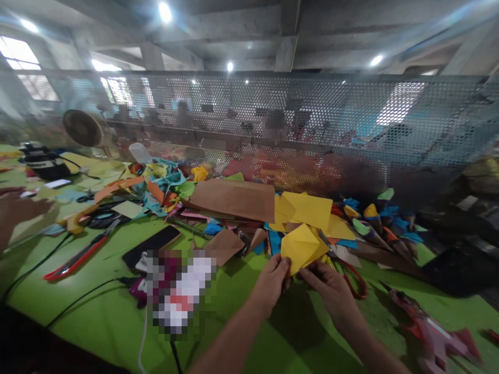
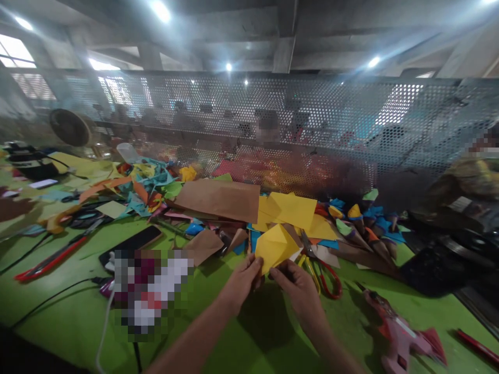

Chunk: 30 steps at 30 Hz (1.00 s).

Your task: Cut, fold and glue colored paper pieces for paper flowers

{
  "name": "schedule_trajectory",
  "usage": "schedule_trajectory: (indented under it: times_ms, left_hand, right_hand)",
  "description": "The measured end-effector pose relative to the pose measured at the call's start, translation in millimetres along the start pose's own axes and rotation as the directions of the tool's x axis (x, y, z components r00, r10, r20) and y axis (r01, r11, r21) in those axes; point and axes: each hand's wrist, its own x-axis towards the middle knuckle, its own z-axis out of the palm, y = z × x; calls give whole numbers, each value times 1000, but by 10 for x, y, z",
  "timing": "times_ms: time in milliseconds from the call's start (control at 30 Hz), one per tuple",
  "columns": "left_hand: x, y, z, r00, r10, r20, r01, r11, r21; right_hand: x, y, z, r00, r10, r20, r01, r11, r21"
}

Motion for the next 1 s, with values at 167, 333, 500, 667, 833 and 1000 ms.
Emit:
schedule_trajectory:
  times_ms: [167, 333, 500, 667, 833, 1000]
  left_hand:
    - [24, -4, 1, 997, 50, 52, -50, 999, 5]
    - [17, -29, -16, 984, 177, -4, -173, 963, 205]
    - [-3, -36, -11, 991, 128, 23, -130, 974, 184]
    - [-1, -19, -5, 990, 142, 23, -144, 983, 117]
    - [-6, 5, -60, 986, 166, -6, -157, 944, 290]
    - [-33, 47, -144, 943, 328, 51, -258, 627, 735]
  right_hand:
    - [0, -25, 0, 1000, -6, -17, 6, 1000, 5]
    - [-2, -70, 16, 999, 19, 26, -22, 996, 90]
    - [26, -22, -2, 999, 41, 20, -42, 995, 87]
    - [24, 12, 10, 1000, 5, 12, -5, 1000, 7]
    - [43, -66, -117, 995, 0, -101, 6, 999, 54]
    - [112, -326, -374, 899, -420, -123, 346, 855, -387]
